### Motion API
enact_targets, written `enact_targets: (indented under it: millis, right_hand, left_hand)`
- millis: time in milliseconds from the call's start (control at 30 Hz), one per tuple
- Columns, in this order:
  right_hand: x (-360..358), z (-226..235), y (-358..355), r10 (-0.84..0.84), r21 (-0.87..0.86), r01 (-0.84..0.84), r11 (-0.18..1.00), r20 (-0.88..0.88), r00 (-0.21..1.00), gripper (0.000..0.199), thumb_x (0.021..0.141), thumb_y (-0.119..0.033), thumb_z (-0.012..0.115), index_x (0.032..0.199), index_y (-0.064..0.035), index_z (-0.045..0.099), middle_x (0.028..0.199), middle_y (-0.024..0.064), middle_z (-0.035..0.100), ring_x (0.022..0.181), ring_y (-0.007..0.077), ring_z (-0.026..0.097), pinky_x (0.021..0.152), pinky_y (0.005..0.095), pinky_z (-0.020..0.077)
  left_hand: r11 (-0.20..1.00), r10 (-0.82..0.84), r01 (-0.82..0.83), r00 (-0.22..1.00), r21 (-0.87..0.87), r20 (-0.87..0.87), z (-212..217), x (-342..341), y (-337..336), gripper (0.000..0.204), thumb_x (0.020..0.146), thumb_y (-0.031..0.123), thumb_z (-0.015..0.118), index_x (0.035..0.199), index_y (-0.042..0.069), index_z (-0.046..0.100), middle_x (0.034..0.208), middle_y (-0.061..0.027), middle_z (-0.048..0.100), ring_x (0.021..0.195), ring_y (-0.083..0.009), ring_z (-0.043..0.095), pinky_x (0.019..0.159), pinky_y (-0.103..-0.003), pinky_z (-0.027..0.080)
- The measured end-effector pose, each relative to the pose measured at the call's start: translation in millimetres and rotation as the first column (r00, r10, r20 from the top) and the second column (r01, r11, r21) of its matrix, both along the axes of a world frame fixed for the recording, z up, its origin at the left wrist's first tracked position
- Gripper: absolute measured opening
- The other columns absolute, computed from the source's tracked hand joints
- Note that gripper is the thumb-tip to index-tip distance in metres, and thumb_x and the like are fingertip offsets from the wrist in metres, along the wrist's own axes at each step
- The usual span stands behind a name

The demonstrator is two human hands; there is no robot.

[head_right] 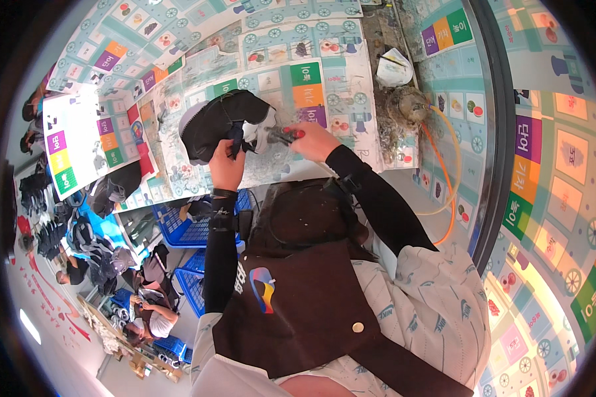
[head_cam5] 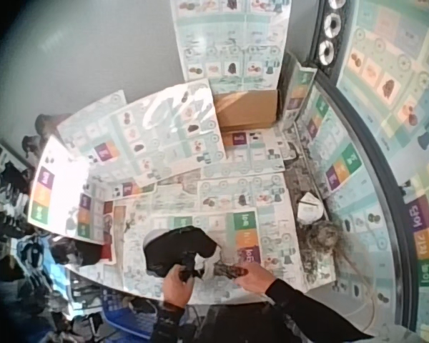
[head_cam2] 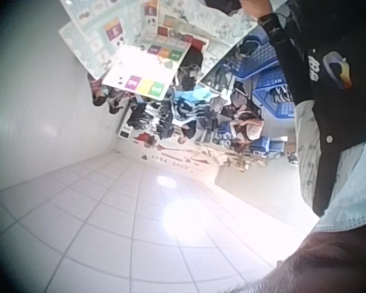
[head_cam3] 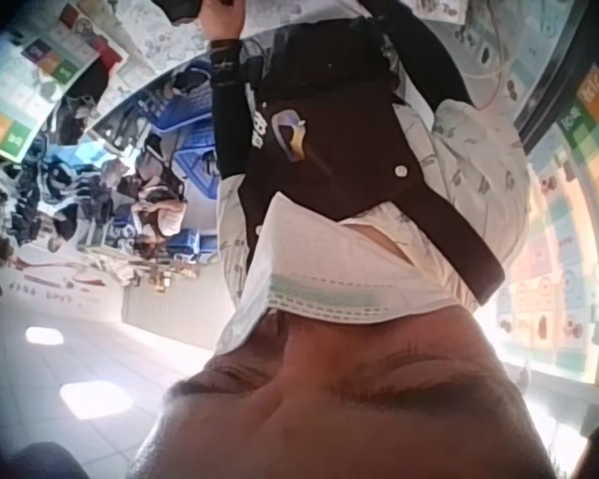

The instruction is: Applying glue to the interior and edges of shoe components using a specialized glue dispenser.

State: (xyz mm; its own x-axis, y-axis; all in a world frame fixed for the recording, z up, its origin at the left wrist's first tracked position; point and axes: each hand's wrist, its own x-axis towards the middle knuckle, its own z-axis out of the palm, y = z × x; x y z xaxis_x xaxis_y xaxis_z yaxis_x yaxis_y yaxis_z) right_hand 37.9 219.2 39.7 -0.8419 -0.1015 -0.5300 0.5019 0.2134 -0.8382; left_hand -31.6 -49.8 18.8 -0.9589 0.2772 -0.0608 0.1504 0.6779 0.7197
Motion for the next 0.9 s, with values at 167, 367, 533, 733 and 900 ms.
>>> enact_targets:
  millis: [167, 367, 533, 733, 900]
  right_hand:
    - [6, 10, -1, 0.033, -0.037, -0.031, 0.999, 0.056, 0.998, 0.041, 0.079, -0.014, 0.066, 0.118, -0.0008, 0.068, 0.087, 0.0226, 0.069, 0.082, 0.0363, 0.067, 0.075, 0.0386, 0.0519]
    - [10, -8, 0, -0.023, -0.107, 0.026, 0.994, 0.028, 0.999, 0.038, 0.079, -0.010, 0.064, 0.116, -0.0027, 0.070, 0.074, 0.0141, 0.066, 0.056, 0.0208, 0.063, 0.058, 0.0337, 0.0498]
    - [9, 3, 1, -0.161, -0.041, 0.164, 0.986, 0.065, 0.985, 0.039, 0.079, -0.012, 0.063, 0.116, 0.0036, 0.063, 0.070, 0.0111, 0.064, 0.052, 0.0217, 0.062, 0.055, 0.0340, 0.0498]
    - [7, -57, 10, 0.071, 0.704, 0.017, 0.710, -0.095, 0.993, 0.040, 0.080, -0.014, 0.067, 0.112, 0.0010, 0.048, 0.102, 0.0212, 0.063, 0.100, 0.0385, 0.064, 0.079, 0.0538, 0.0517]
    - [10, -62, 2, 0.200, 0.826, 0.140, 0.546, -0.290, 0.936, 0.061, 0.083, -0.023, 0.071, 0.128, 0.0098, 0.047, 0.122, 0.0265, 0.052, 0.113, 0.0422, 0.051, 0.100, 0.0507, 0.0420]
  left_hand:
    - [1.000, 0.015, -0.014, 1.000, -0.012, 0.019, 5, 4, 4, 0.028, 0.081, 0.007, 0.071, 0.106, 0.001, 0.062, 0.100, -0.0171, 0.069, 0.087, -0.0323, 0.072, 0.077, -0.040, 0.056]
    - [0.998, 0.004, -0.007, 0.998, -0.061, -0.063, 4, 3, 7, 0.025, 0.083, 0.008, 0.070, 0.105, 0.002, 0.060, 0.097, -0.0180, 0.068, 0.089, -0.0393, 0.068, 0.076, -0.045, 0.054]
    - [0.994, 0.072, -0.079, 0.993, -0.081, -0.090, 13, 0, 4, 0.021, 0.089, 0.013, 0.070, 0.103, 0.002, 0.060, 0.095, -0.0199, 0.067, 0.088, -0.0442, 0.065, 0.074, -0.048, 0.051]
    - [0.952, 0.300, -0.305, 0.948, -0.030, -0.106, 47, -1, -34, 0.018, 0.094, 0.016, 0.067, 0.098, 0.000, 0.059, 0.083, -0.0199, 0.065, 0.076, -0.0391, 0.065, 0.069, -0.042, 0.051]
    - [0.889, 0.326, -0.371, 0.925, 0.270, 0.196, 63, 22, -96, 0.030, 0.099, 0.013, 0.064, 0.118, -0.009, 0.059, 0.106, -0.0119, 0.070, 0.096, -0.0144, 0.064, 0.080, -0.030, 0.051]
